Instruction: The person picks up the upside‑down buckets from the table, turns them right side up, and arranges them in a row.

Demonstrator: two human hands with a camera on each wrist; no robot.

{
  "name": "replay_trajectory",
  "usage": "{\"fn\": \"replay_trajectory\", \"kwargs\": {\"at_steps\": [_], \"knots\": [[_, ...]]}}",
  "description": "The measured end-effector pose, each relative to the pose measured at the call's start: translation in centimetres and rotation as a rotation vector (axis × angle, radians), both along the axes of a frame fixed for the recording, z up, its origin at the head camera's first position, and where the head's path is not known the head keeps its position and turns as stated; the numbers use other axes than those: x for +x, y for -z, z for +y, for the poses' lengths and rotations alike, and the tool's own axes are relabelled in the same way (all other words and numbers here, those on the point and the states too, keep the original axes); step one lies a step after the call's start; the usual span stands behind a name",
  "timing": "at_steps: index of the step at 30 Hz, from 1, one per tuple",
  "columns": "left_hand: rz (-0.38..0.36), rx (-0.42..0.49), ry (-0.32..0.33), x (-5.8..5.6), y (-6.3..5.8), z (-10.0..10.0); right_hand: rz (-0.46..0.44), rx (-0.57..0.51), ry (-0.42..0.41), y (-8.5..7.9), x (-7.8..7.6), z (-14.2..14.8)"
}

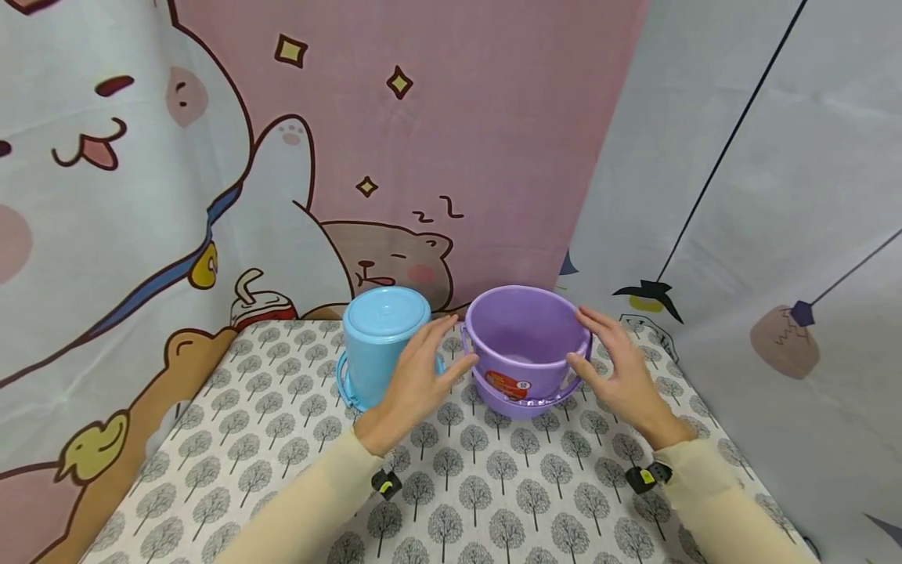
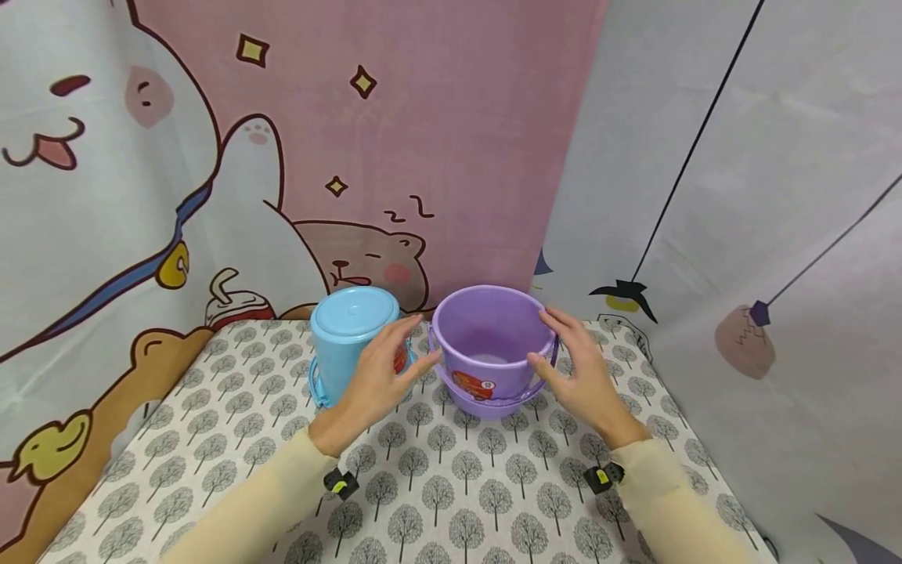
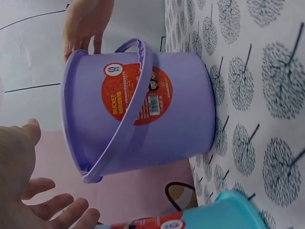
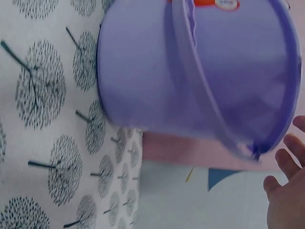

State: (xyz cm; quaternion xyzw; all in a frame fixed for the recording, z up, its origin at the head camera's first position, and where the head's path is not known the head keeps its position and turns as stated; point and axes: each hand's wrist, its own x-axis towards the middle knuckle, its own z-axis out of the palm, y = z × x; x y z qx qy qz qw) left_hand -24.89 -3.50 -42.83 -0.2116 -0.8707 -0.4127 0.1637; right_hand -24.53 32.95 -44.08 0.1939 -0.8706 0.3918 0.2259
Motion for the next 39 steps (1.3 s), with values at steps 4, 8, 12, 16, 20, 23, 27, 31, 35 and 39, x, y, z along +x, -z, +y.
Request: {"fn": "replay_trajectory", "kwargs": {"at_steps": [4,8,12,16,20,23,27,31,35,39], "knots": [[0.062,-0.003,-0.012,0.5,0.1,-1.2,0.075,0.048,-0.023,-0.3,0.6,-1.5],[0.177,-0.007,-0.014,0.8,0.3,-2.6,0.134,0.089,-0.048,-0.5,1.2,-2.8],[0.266,-0.001,-0.023,1.0,0.5,-4.1,0.19,0.111,-0.095,-0.7,1.6,-4.2],[0.299,0.0,-0.058,1.4,0.7,-5.7,0.224,0.142,-0.146,-0.7,2.2,-5.7],[0.318,-0.011,-0.091,1.7,0.9,-7.2,0.249,0.185,-0.185,-0.7,2.8,-7.3],[0.337,-0.011,-0.108,1.8,1.1,-8.3,0.288,0.204,-0.233,-0.5,3.2,-8.6],[0.354,-0.01,-0.143,1.9,1.5,-9.8,0.339,0.22,-0.307,-0.5,3.5,-10.5],[0.336,-0.015,-0.185,2.0,2.1,-11.3,0.346,0.238,-0.37,-0.5,4.0,-12.4],[0.293,-0.016,-0.218,2.1,2.7,-12.6,0.268,0.27,-0.405,-0.1,4.4,-14.1],[0.267,-0.024,-0.234,2.2,3.3,-13.7,0.219,0.278,-0.426,0.8,4.5,-15.7]]}}
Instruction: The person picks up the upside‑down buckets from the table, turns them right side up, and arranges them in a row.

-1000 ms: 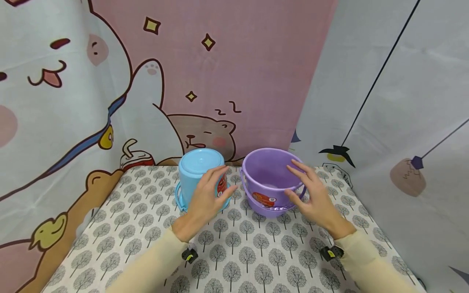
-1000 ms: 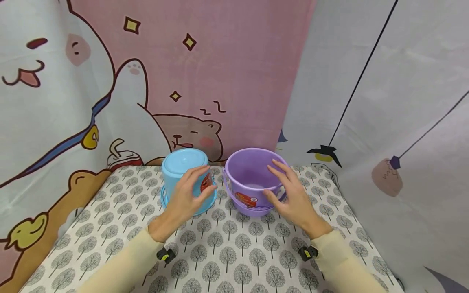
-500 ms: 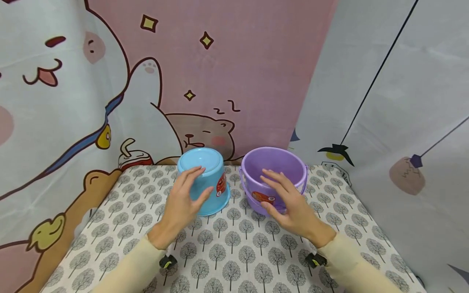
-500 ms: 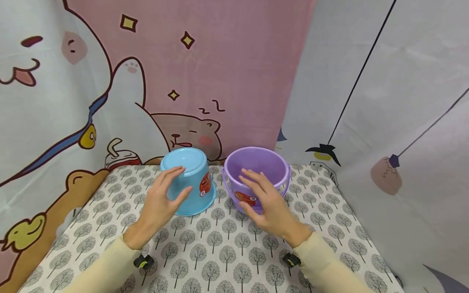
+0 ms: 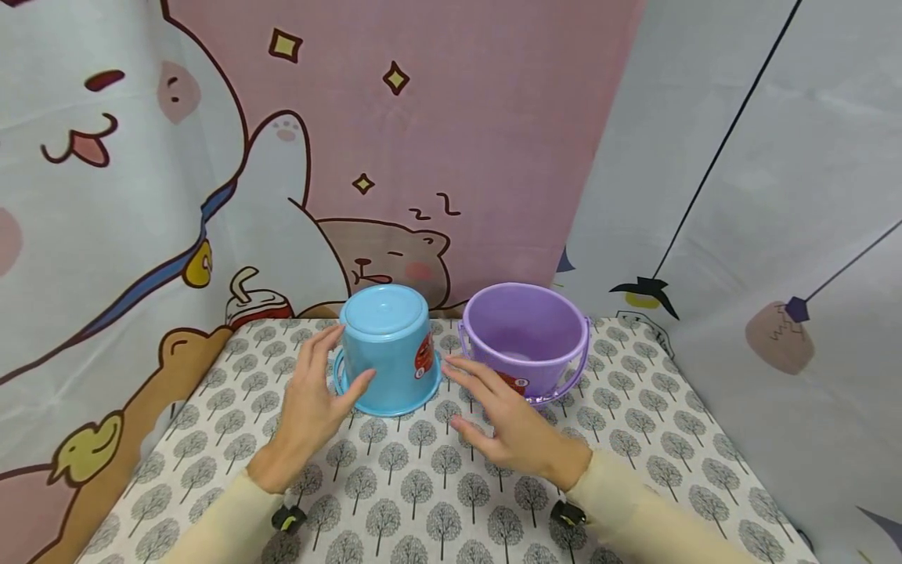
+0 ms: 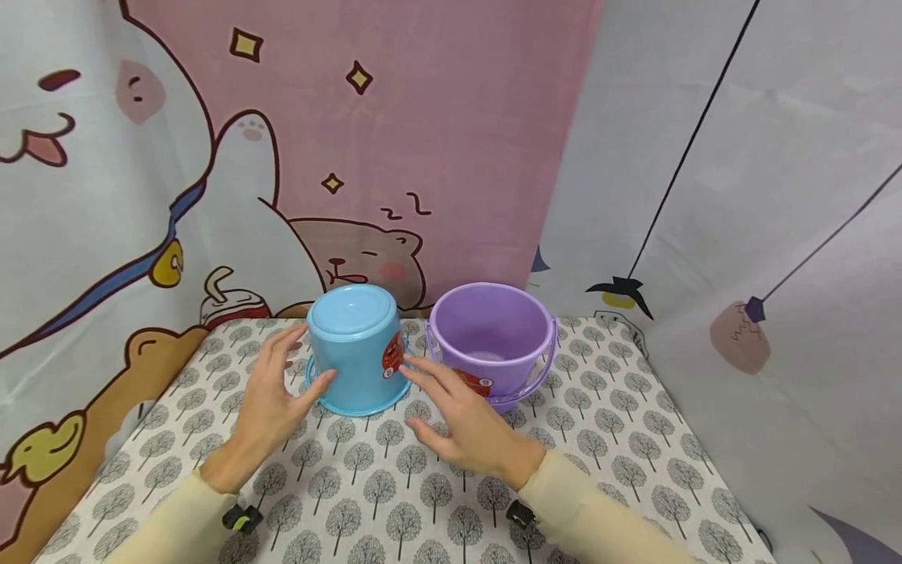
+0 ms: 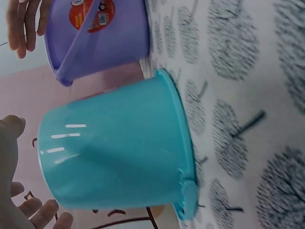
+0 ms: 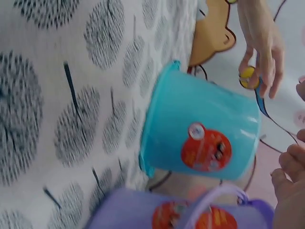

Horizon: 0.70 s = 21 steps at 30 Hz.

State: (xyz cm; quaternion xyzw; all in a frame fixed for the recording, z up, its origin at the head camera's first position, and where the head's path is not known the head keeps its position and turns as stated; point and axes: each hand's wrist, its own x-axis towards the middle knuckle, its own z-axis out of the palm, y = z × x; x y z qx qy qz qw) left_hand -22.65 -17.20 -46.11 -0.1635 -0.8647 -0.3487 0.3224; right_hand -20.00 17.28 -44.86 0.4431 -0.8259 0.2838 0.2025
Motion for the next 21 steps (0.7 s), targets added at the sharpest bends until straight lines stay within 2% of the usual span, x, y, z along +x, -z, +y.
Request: {"fn": "replay_trajectory", "kwargs": {"at_steps": [3,6,14,21], "knots": [[-0.013,-0.018,-0.017,0.0,0.4,-0.7,-0.025,0.008,-0.006,0.8,-0.1,-1.1],[-0.044,-0.05,-0.031,-0.1,0.7,-1.3,-0.102,0.042,0.022,1.6,-0.1,-2.1],[-0.232,-0.152,-0.053,-0.5,1.7,-2.5,-0.369,0.107,0.132,3.4,-1.1,-3.8],[-0.385,-0.198,-0.029,-1.1,2.8,-3.1,-0.468,0.09,0.223,4.5,-2.5,-4.9]]}}
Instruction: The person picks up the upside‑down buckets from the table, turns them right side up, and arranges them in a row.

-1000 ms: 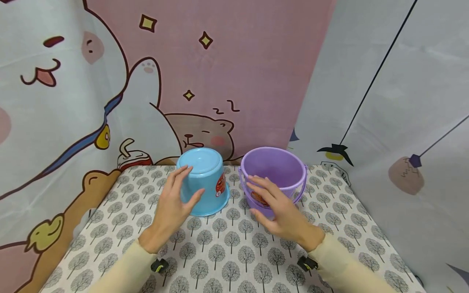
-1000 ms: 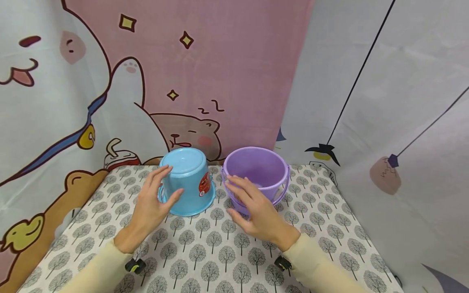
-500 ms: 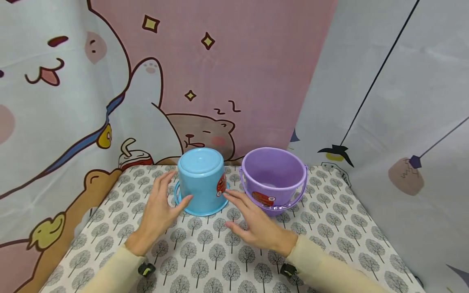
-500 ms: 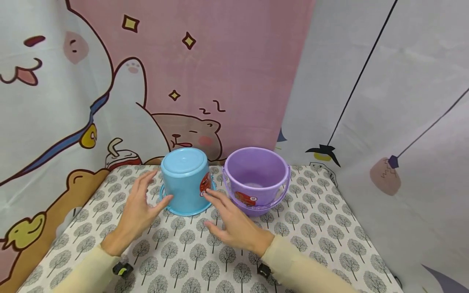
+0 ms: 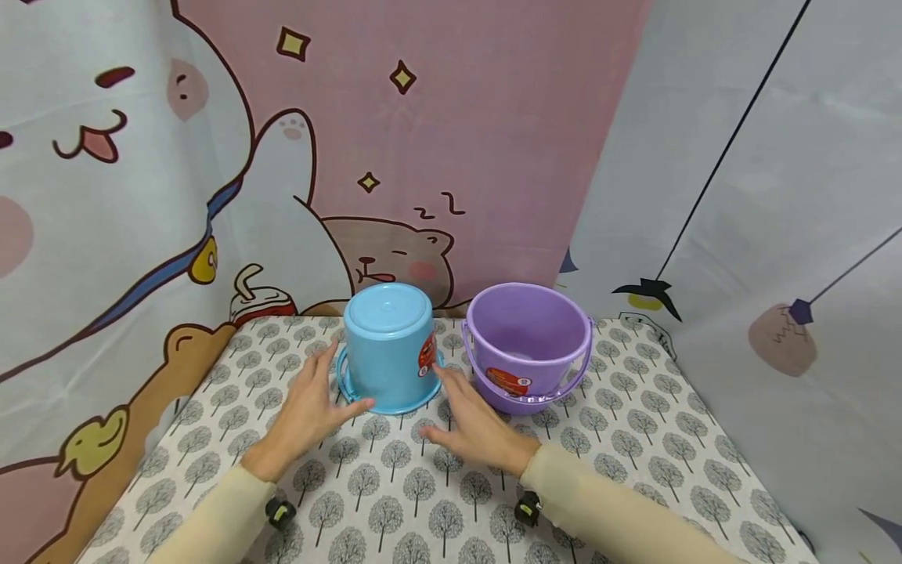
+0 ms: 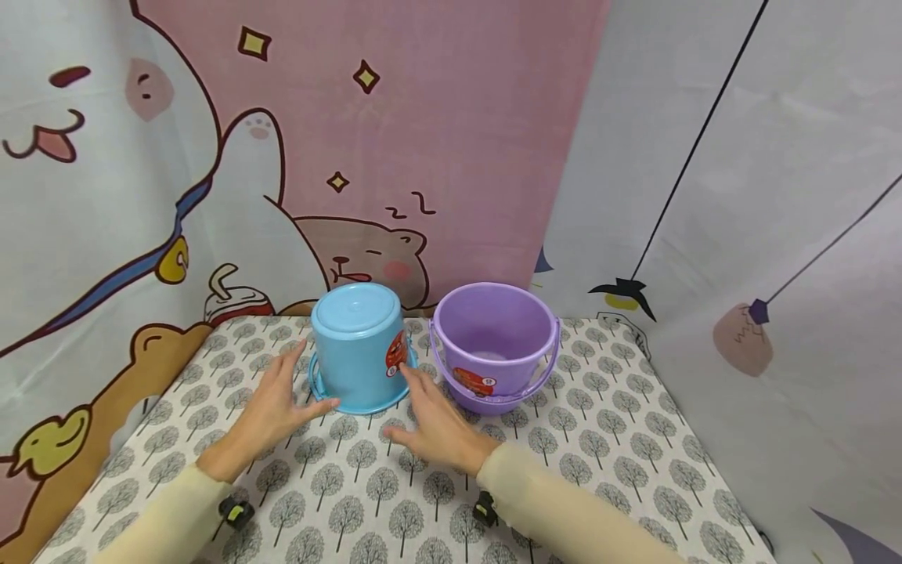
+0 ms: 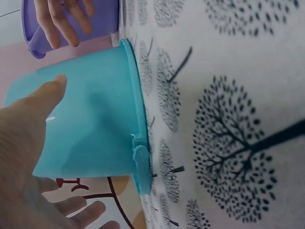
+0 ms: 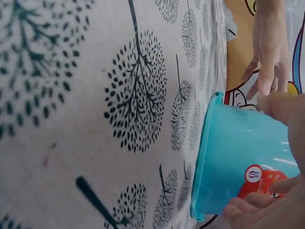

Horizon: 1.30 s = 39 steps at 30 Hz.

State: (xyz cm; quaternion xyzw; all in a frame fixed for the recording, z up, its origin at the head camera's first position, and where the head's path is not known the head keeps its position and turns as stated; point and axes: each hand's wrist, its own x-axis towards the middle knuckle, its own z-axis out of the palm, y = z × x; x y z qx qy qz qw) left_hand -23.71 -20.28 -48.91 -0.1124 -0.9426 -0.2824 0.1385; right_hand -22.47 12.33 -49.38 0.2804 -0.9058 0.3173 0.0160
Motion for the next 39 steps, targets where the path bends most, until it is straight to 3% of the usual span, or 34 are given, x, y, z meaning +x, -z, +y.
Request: {"fn": "replay_trajectory", "kwargs": {"at_steps": [7,17,27,39], "knots": [[-0.114,0.003,0.003,-1.1,0.9,-0.7,-0.079,-0.041,0.096,1.0,-1.5,-0.9],[-0.26,0.04,0.038,-3.1,2.0,-1.0,-0.139,-0.091,0.162,2.3,-3.6,-2.2],[-0.257,0.038,0.085,-4.2,2.9,-1.0,-0.172,-0.093,0.213,3.5,-4.8,-3.4],[-0.244,0.047,0.103,-4.4,3.0,-1.1,-0.16,-0.103,0.211,3.2,-4.9,-3.7]]}}
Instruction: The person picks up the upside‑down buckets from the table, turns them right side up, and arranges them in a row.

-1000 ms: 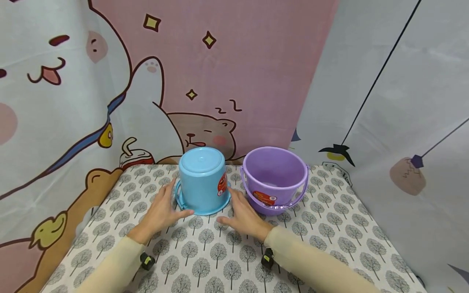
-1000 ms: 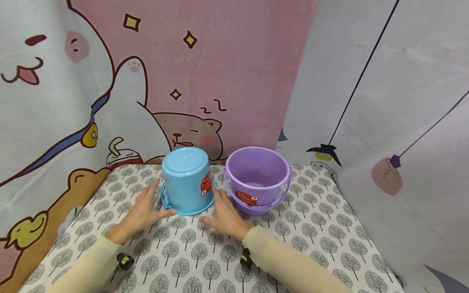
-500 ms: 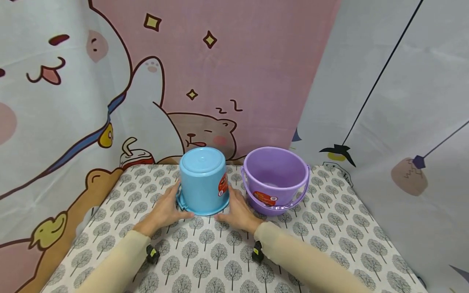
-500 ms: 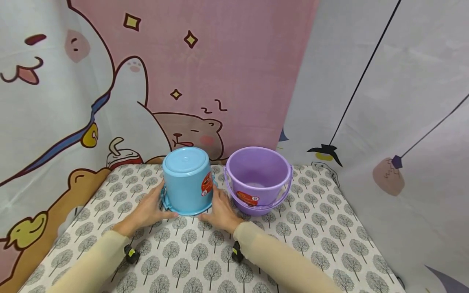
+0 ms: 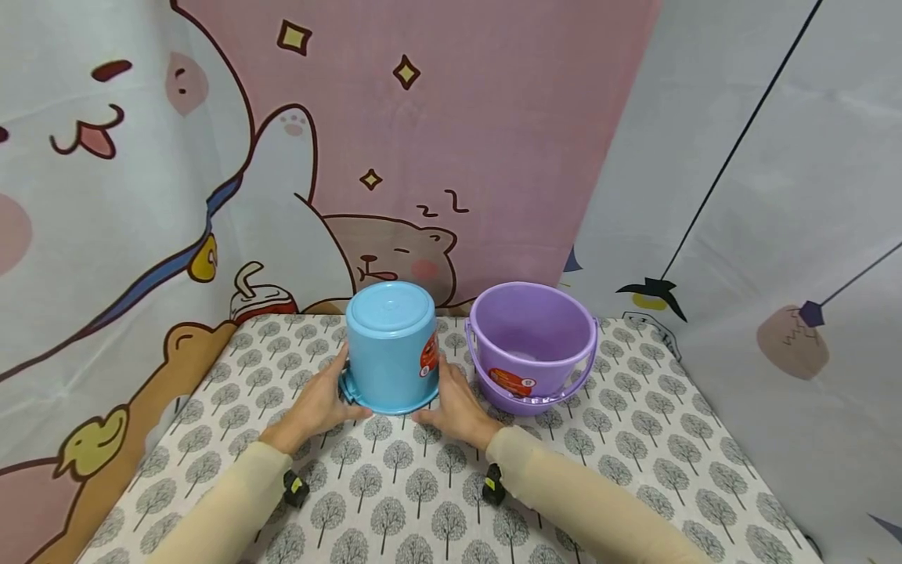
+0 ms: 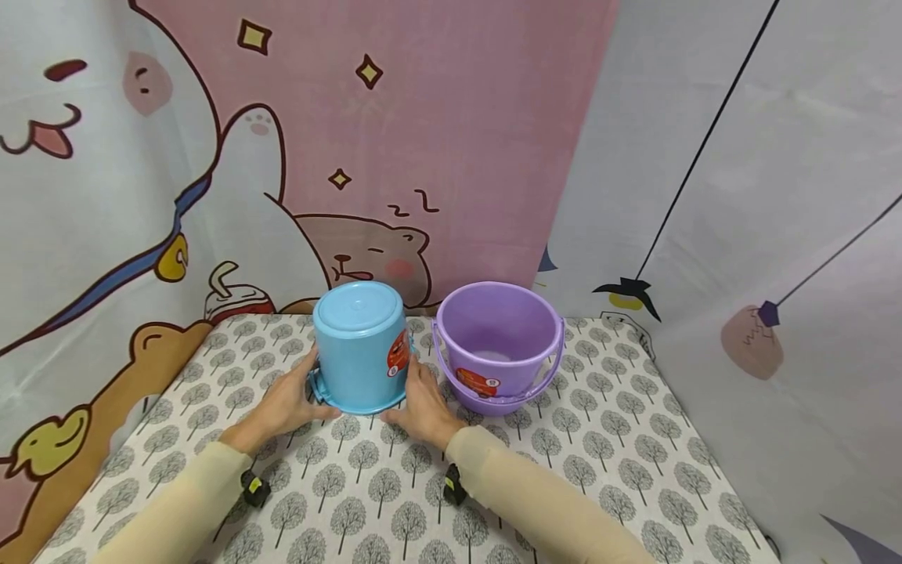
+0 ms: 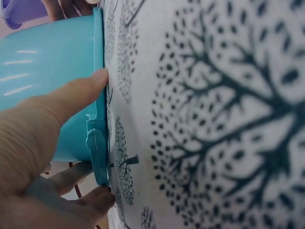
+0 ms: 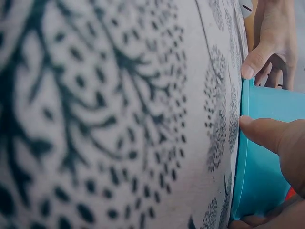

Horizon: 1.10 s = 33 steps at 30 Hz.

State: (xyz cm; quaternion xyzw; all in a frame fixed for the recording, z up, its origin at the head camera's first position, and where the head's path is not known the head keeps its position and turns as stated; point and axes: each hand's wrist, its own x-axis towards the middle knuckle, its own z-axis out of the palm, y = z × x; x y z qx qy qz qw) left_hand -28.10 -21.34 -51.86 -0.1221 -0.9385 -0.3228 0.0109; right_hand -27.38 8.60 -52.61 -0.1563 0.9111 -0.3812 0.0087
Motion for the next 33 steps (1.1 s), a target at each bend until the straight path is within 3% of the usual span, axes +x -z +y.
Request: {"fn": "replay_trajectory", "kwargs": {"at_steps": [9,27,33], "knots": [[0.021,0.024,-0.011,0.2,-0.2,0.0,0.042,-0.018,0.01,-0.2,0.2,0.1],[0.041,0.238,-0.011,1.1,-1.3,-1.6,0.231,-0.028,0.031,-1.3,0.9,0.1],[0.026,0.25,-0.033,1.7,-1.6,-2.2,0.249,-0.048,0.021,-1.6,0.9,0.4]]}}
